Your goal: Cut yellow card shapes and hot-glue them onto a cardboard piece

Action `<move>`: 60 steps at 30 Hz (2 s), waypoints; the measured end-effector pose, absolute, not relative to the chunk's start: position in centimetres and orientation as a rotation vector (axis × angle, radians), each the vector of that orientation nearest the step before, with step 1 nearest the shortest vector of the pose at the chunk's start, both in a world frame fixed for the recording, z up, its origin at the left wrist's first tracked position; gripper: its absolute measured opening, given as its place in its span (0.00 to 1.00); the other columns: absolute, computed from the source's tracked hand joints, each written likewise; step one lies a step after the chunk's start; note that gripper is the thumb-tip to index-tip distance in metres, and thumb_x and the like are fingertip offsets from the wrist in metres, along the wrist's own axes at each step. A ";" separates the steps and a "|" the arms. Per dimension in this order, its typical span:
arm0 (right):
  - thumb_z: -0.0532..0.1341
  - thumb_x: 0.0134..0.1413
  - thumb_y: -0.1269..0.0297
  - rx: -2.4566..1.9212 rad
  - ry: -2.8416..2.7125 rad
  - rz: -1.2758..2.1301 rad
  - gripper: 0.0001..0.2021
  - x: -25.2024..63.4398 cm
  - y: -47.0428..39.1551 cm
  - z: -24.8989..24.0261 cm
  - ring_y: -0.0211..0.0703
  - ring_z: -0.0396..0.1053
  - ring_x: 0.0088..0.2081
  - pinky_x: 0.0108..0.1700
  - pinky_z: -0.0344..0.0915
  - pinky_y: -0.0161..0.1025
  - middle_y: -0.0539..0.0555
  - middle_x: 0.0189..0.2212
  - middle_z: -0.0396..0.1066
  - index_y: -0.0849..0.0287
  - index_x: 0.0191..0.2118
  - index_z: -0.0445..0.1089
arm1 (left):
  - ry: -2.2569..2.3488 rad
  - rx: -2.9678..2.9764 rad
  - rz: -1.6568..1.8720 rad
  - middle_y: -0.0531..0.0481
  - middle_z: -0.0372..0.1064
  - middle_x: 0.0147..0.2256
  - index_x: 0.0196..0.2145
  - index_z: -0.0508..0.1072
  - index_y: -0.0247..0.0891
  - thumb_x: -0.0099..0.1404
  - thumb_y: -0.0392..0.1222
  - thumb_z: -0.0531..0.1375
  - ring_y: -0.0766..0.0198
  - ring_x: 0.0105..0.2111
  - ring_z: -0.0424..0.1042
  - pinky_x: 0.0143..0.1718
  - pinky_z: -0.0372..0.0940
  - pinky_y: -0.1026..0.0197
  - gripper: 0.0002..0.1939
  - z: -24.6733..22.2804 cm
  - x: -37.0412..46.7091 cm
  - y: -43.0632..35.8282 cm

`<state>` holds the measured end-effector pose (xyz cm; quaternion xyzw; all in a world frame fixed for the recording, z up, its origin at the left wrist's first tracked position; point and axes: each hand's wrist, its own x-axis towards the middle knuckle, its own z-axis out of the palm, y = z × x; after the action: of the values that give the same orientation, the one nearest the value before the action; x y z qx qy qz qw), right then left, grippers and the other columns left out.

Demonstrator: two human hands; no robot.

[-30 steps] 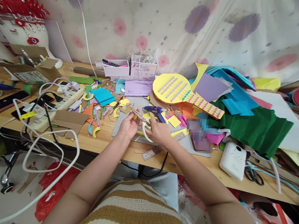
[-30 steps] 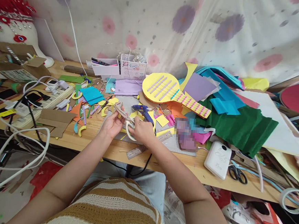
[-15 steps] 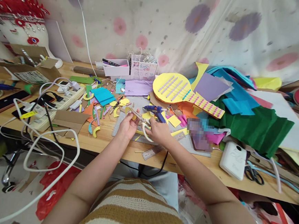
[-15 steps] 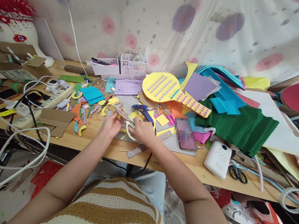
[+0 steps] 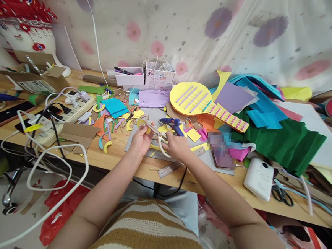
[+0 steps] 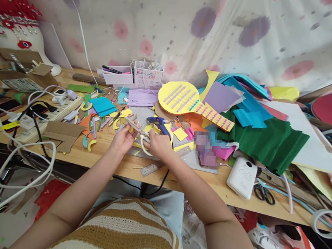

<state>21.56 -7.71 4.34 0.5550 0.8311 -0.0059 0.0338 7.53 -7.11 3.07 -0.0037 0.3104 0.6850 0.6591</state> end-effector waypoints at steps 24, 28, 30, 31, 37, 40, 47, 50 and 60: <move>0.39 0.57 0.43 1.646 2.570 -0.014 0.26 22.1 -7.5 4.8 0.52 0.72 0.36 0.32 0.56 0.39 0.59 0.34 0.74 0.61 0.43 0.59 | 0.817 0.157 1.651 0.54 0.72 0.28 0.27 0.62 0.37 0.52 0.25 0.58 0.69 0.32 0.72 0.43 0.64 0.60 0.10 2.3 7.4 -7.5; 0.38 0.56 0.42 1.675 2.569 -0.064 0.28 21.8 -7.9 5.2 0.52 0.72 0.37 0.34 0.57 0.39 0.62 0.35 0.74 0.62 0.44 0.59 | 0.796 0.214 1.626 0.54 0.71 0.27 0.27 0.61 0.38 0.49 0.25 0.59 0.68 0.31 0.72 0.43 0.63 0.60 0.12 2.6 7.7 -7.8; 0.39 0.57 0.42 1.695 2.561 -0.078 0.28 21.6 -8.0 5.4 0.51 0.72 0.37 0.35 0.57 0.39 0.62 0.36 0.74 0.63 0.44 0.59 | 0.782 0.230 1.616 0.54 0.71 0.27 0.27 0.60 0.38 0.49 0.26 0.59 0.68 0.31 0.72 0.44 0.63 0.59 0.12 2.7 7.8 -7.9; 0.39 0.57 0.42 1.701 2.560 -0.082 0.28 21.6 -8.0 5.4 0.51 0.72 0.38 0.35 0.57 0.39 0.62 0.36 0.74 0.63 0.44 0.59 | 0.774 0.235 1.611 0.54 0.71 0.27 0.27 0.60 0.38 0.49 0.27 0.59 0.67 0.32 0.72 0.44 0.63 0.58 0.12 2.7 7.8 -7.9; 0.39 0.56 0.42 1.715 2.582 -0.107 0.28 21.6 -7.9 5.5 0.51 0.71 0.38 0.34 0.57 0.39 0.61 0.37 0.73 0.62 0.44 0.58 | 0.779 0.228 1.595 0.54 0.70 0.28 0.27 0.61 0.38 0.49 0.27 0.59 0.67 0.33 0.71 0.44 0.63 0.58 0.11 2.7 7.8 -8.0; 0.39 0.56 0.42 1.708 2.580 -0.113 0.28 21.6 -7.8 5.5 0.51 0.71 0.38 0.34 0.57 0.39 0.61 0.37 0.73 0.62 0.44 0.58 | 0.783 0.256 1.597 0.55 0.70 0.28 0.27 0.61 0.38 0.48 0.26 0.59 0.68 0.32 0.71 0.43 0.62 0.60 0.12 2.7 7.9 -8.0; 0.38 0.56 0.41 1.731 2.595 -0.082 0.28 21.6 -7.8 5.3 0.52 0.72 0.37 0.33 0.57 0.39 0.60 0.36 0.74 0.62 0.44 0.59 | 0.771 0.217 1.556 0.55 0.70 0.28 0.26 0.61 0.37 0.50 0.26 0.58 0.70 0.32 0.71 0.40 0.63 0.63 0.10 2.9 8.0 -8.0; 0.38 0.56 0.42 1.737 2.586 -0.078 0.28 21.6 -7.8 5.3 0.52 0.72 0.37 0.33 0.57 0.39 0.60 0.35 0.74 0.62 0.44 0.59 | 0.759 0.184 1.542 0.55 0.70 0.28 0.25 0.62 0.37 0.51 0.26 0.58 0.70 0.31 0.70 0.39 0.63 0.63 0.10 2.9 8.0 -7.9; 0.41 0.57 0.44 1.747 2.529 -0.110 0.26 21.7 -7.9 5.5 0.51 0.71 0.38 0.35 0.57 0.39 0.62 0.36 0.73 0.63 0.45 0.59 | 0.763 0.190 1.509 0.55 0.69 0.27 0.24 0.62 0.38 0.51 0.26 0.58 0.69 0.32 0.70 0.39 0.64 0.62 0.09 2.6 7.9 -7.7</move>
<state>21.66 -7.86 5.48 0.5677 0.8218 -0.0358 0.0327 7.88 -7.66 2.60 0.0841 0.3371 0.6668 0.6593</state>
